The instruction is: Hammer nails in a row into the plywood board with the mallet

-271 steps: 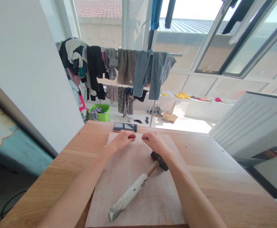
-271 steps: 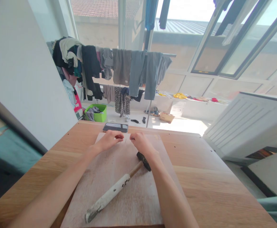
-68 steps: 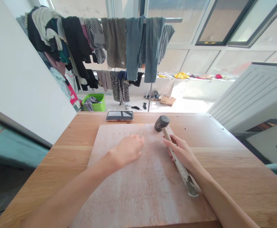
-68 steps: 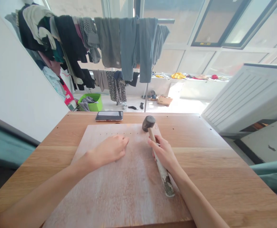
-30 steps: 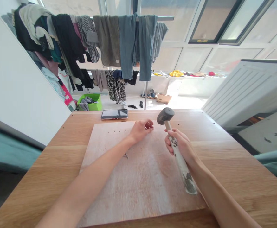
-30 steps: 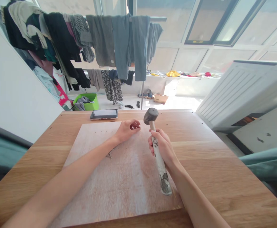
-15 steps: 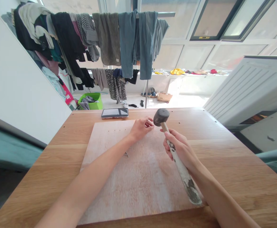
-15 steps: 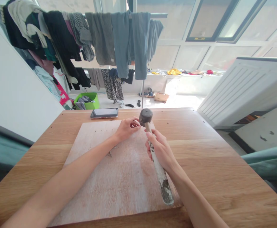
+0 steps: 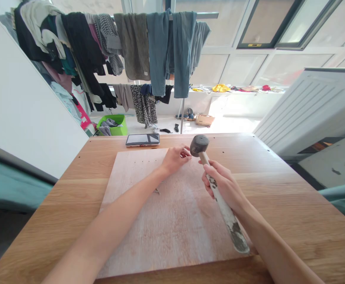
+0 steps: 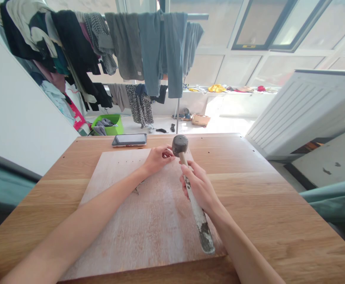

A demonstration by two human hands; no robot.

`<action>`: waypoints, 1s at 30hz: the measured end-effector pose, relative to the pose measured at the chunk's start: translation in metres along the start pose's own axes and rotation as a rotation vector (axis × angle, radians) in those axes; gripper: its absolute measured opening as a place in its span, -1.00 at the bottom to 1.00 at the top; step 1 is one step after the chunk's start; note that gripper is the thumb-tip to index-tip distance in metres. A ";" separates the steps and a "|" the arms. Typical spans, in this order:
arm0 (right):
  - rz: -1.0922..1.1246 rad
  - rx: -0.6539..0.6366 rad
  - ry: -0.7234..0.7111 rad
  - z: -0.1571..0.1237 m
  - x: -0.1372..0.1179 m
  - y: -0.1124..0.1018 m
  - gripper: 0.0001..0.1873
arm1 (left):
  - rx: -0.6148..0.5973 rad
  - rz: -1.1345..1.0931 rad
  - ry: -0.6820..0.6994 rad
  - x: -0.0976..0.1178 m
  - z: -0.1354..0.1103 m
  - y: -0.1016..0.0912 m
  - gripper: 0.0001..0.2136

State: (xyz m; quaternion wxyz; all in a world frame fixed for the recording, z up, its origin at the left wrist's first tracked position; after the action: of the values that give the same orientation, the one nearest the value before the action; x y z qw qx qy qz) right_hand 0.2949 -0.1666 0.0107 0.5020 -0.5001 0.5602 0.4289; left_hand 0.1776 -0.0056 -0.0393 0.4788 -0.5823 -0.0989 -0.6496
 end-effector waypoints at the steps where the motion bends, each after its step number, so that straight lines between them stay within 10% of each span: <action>1: -0.003 0.008 -0.008 0.000 -0.001 0.000 -0.51 | -0.001 -0.003 -0.001 0.000 0.000 0.000 -0.81; 30: -0.006 0.019 0.004 -0.001 -0.002 0.001 -0.46 | -0.012 0.013 -0.009 0.001 0.000 0.000 -0.83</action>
State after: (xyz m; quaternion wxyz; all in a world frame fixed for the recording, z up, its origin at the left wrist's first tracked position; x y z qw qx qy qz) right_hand 0.2935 -0.1666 0.0129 0.5070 -0.4978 0.5638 0.4212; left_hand 0.1775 -0.0057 -0.0387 0.4791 -0.5887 -0.0936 -0.6443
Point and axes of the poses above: each hand's wrist, its own z-axis towards the middle knuckle, its own y-axis out of the palm, x = y × z, the point moved 1 cm from there along z, towards the middle knuckle, and after that the axes turned 6 degrees about -x, right-handed, at the moved point
